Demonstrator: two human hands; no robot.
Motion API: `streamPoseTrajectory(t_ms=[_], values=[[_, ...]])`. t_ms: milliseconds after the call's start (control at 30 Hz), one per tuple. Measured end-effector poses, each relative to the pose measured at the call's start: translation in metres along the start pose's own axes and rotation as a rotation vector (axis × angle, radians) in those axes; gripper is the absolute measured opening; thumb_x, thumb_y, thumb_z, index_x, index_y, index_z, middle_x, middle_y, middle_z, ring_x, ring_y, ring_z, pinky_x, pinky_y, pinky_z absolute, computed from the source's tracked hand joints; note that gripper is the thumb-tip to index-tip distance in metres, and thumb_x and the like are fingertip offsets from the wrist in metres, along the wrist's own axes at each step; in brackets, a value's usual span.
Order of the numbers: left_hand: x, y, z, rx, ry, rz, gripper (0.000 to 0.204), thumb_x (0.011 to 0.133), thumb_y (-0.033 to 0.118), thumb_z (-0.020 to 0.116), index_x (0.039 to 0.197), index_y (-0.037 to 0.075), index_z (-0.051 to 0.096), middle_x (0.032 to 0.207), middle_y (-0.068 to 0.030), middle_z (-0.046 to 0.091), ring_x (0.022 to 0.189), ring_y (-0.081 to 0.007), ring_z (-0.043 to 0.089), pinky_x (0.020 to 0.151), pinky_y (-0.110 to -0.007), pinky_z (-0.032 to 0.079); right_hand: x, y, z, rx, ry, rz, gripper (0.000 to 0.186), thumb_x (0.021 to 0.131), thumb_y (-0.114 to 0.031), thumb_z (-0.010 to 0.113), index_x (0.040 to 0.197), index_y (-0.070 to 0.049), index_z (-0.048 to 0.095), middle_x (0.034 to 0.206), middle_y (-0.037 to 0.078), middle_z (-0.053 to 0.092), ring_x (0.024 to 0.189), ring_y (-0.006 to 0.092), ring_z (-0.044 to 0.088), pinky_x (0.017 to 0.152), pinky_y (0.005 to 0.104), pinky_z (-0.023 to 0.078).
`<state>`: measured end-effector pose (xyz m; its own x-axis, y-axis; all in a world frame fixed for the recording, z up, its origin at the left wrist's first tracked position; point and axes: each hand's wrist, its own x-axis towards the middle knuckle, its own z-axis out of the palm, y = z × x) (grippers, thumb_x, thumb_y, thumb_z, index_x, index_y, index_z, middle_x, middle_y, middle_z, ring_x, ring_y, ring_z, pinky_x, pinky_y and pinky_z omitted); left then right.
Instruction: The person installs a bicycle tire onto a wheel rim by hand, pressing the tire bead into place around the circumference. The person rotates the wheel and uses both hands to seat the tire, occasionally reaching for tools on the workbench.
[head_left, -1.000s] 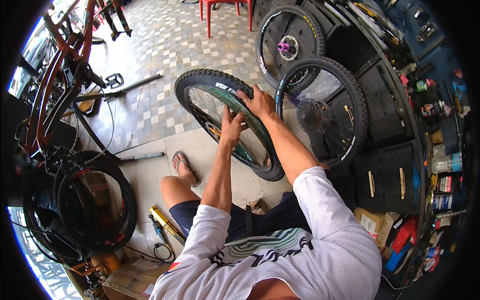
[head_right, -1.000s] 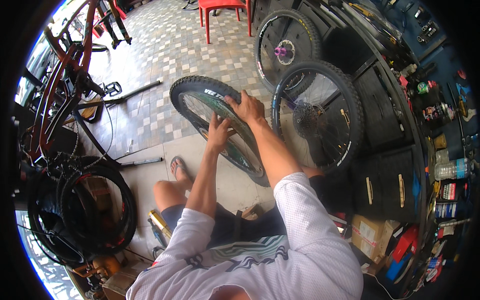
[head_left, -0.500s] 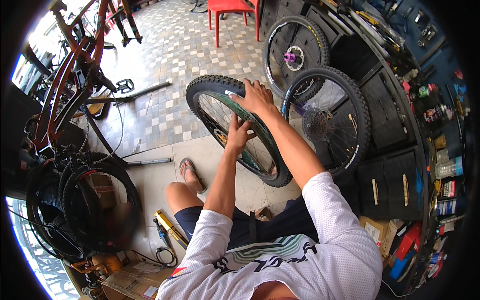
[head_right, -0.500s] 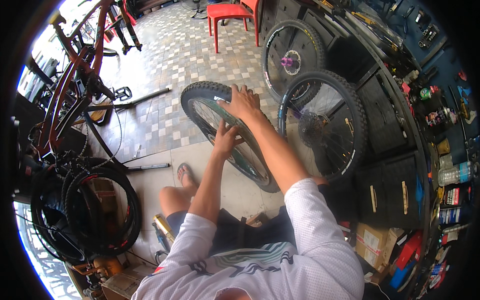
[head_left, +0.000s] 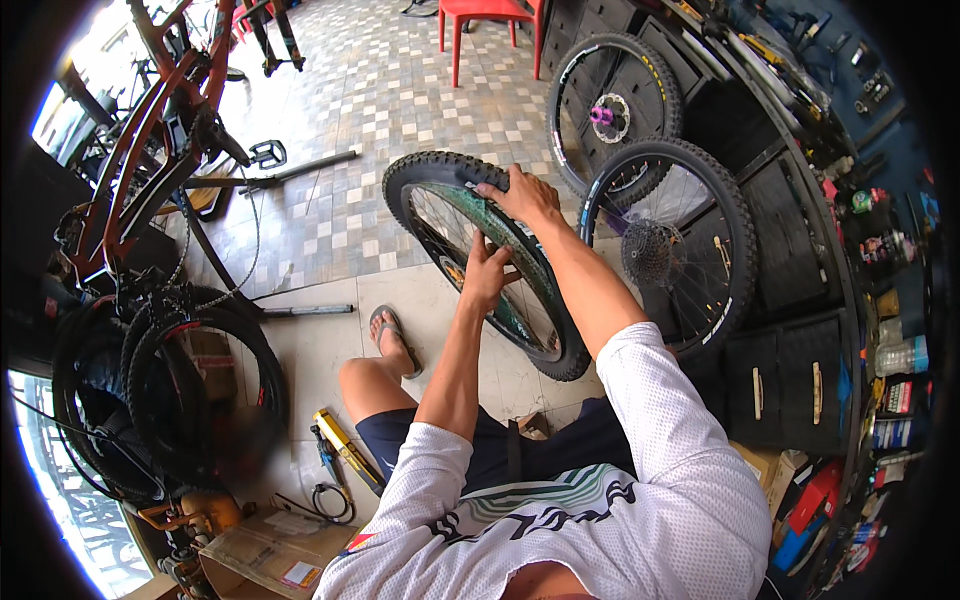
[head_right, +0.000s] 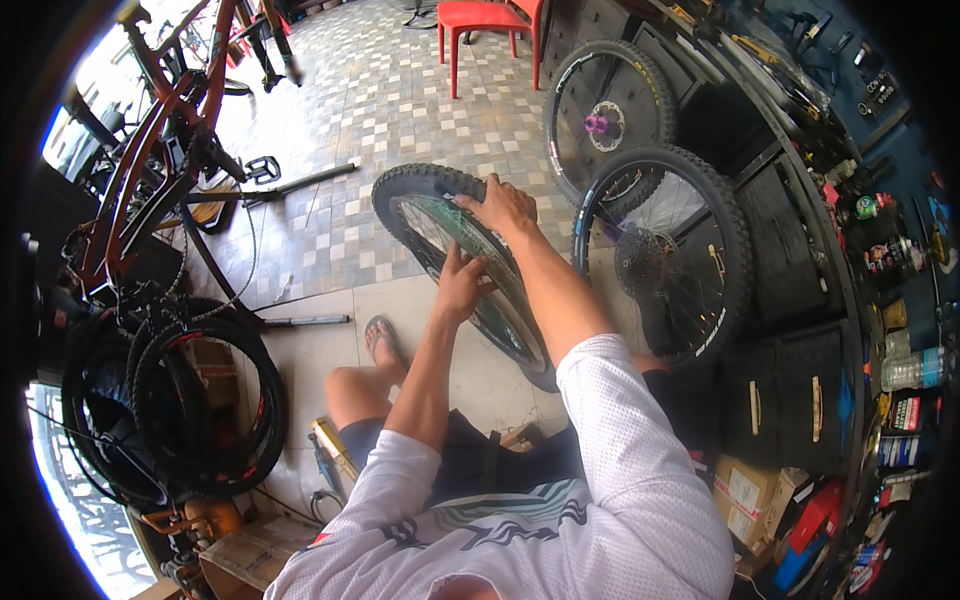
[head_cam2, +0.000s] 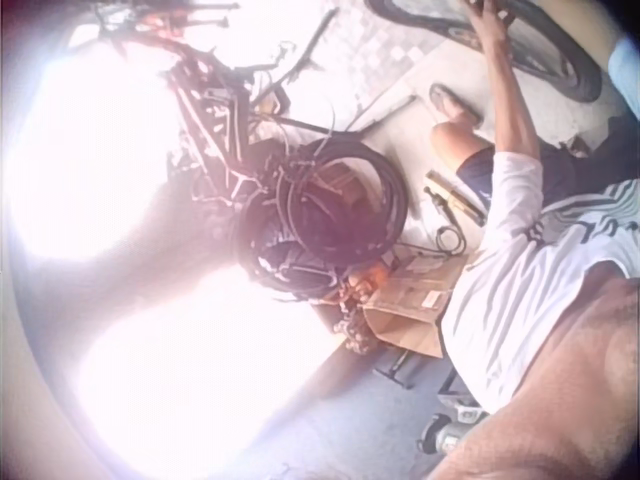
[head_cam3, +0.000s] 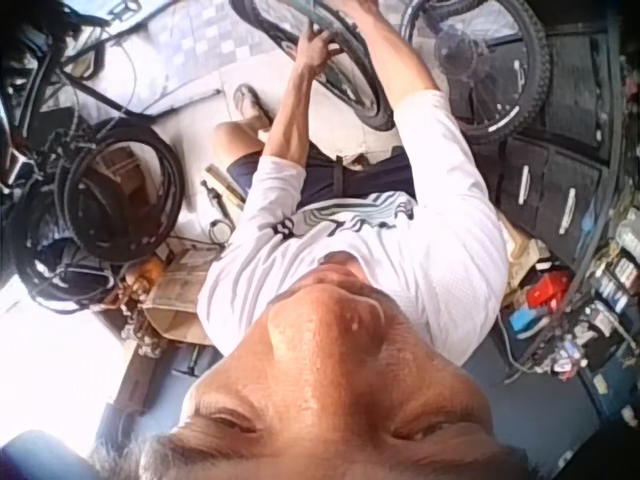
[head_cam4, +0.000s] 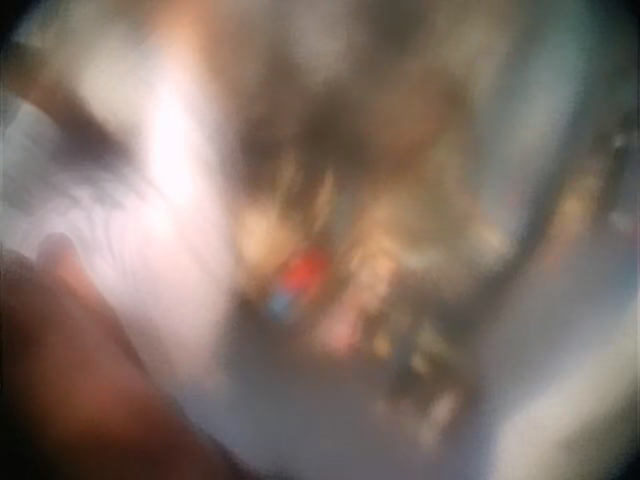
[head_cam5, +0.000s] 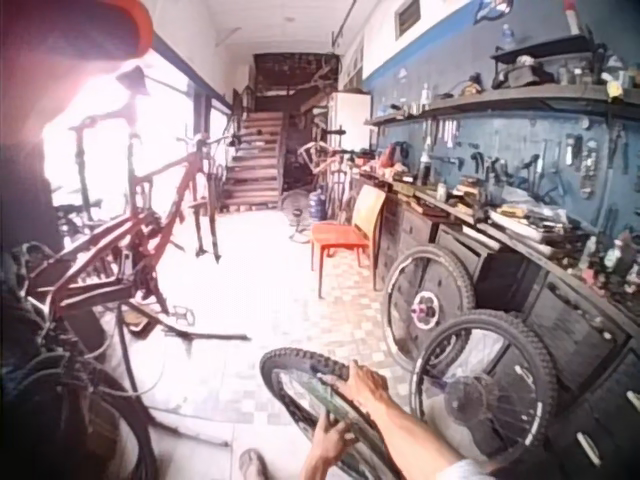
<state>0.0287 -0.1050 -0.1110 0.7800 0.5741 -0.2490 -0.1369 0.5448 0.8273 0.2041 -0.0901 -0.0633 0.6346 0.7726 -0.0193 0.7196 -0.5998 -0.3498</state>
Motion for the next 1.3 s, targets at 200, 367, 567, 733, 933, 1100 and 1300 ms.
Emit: streamPoseTrajectory(t_ms=[200, 367, 567, 733, 933, 1100, 1300], values=[[-0.004, 0.000, -0.004, -0.033, 0.017, 0.006, 0.071, 0.103, 0.006, 0.055, 0.164, 0.016, 0.021, 0.136, -0.0141, 0.059, 0.116, -0.0284, 0.065, 0.090, -0.056, 0.059, -0.013, -0.006, -0.015, 0.001, -0.006, 0.009, 0.094, 0.086, -0.081, 0.061, 0.143, -0.007, 0.055, 0.122, 0.028, 0.070, 0.116, 0.0447, 0.068, 0.095, 0.0549, 0.053], [0.007, 0.017, -0.016, -0.177, 0.119, 0.068, 0.062, 0.099, 0.001, 0.057, 0.156, 0.008, 0.032, 0.123, -0.0137, 0.065, 0.106, -0.0258, 0.068, 0.076, -0.045, 0.063, -0.080, 0.012, -0.026, 0.012, -0.025, 0.054, 0.103, 0.083, -0.077, 0.070, 0.152, -0.005, 0.044, 0.135, 0.031, 0.063, 0.123, 0.0463, 0.064, 0.099, 0.0566, 0.052], [0.016, 0.015, -0.004, -0.158, 0.169, 0.041, 0.065, 0.102, 0.004, 0.052, 0.160, 0.013, 0.023, 0.120, -0.0113, 0.064, 0.102, -0.0258, 0.068, 0.079, -0.046, 0.061, -0.078, 0.041, -0.003, 0.127, -0.004, 0.144, 0.089, 0.084, -0.082, 0.064, 0.129, -0.006, 0.055, 0.113, 0.026, 0.074, 0.107, 0.0458, 0.072, 0.089, 0.0550, 0.056], [0.016, 0.017, 0.003, -0.129, 0.166, 0.018, 0.042, 0.104, 0.003, 0.048, 0.144, 0.014, 0.044, 0.121, -0.0092, 0.065, 0.103, -0.0247, 0.069, 0.084, -0.049, 0.061, -0.072, 0.050, 0.005, 0.109, 0.024, 0.167, 0.092, 0.084, -0.086, 0.060, 0.130, -0.006, 0.054, 0.112, 0.026, 0.074, 0.108, 0.0462, 0.071, 0.089, 0.0552, 0.056], [0.014, 0.012, -0.004, -0.168, 0.091, 0.074, 0.056, 0.104, 0.006, 0.054, 0.155, 0.014, 0.035, 0.121, -0.0101, 0.063, 0.099, -0.0270, 0.069, 0.072, -0.042, 0.059, -0.078, 0.057, 0.000, 0.243, 0.023, 0.102, 0.093, 0.086, -0.083, 0.060, 0.137, -0.005, 0.053, 0.117, 0.027, 0.073, 0.112, 0.0465, 0.070, 0.092, 0.0532, 0.056], [0.011, 0.012, -0.018, -0.203, 0.061, 0.059, 0.050, 0.108, 0.011, 0.056, 0.154, 0.014, 0.038, 0.127, -0.0121, 0.064, 0.102, -0.0285, 0.070, 0.074, -0.042, 0.060, -0.108, 0.067, 0.005, 0.433, 0.094, -0.040, 0.128, 0.072, -0.076, 0.081, 0.162, -0.001, 0.029, 0.152, 0.035, 0.045, 0.138, 0.0447, 0.053, 0.109, 0.0512, 0.048], [0.021, 0.033, -0.038, -0.091, 0.042, 0.006, 0.061, 0.106, 0.024, 0.067, 0.157, 0.009, 0.038, 0.132, -0.0131, 0.063, 0.108, -0.0289, 0.069, 0.084, -0.047, 0.061, -0.135, 0.026, -0.012, 0.178, 0.117, -0.103, 0.152, 0.061, -0.077, 0.087, 0.166, 0.001, 0.010, 0.153, 0.037, 0.037, 0.139, 0.0515, 0.046, 0.114, 0.0553, 0.043]])
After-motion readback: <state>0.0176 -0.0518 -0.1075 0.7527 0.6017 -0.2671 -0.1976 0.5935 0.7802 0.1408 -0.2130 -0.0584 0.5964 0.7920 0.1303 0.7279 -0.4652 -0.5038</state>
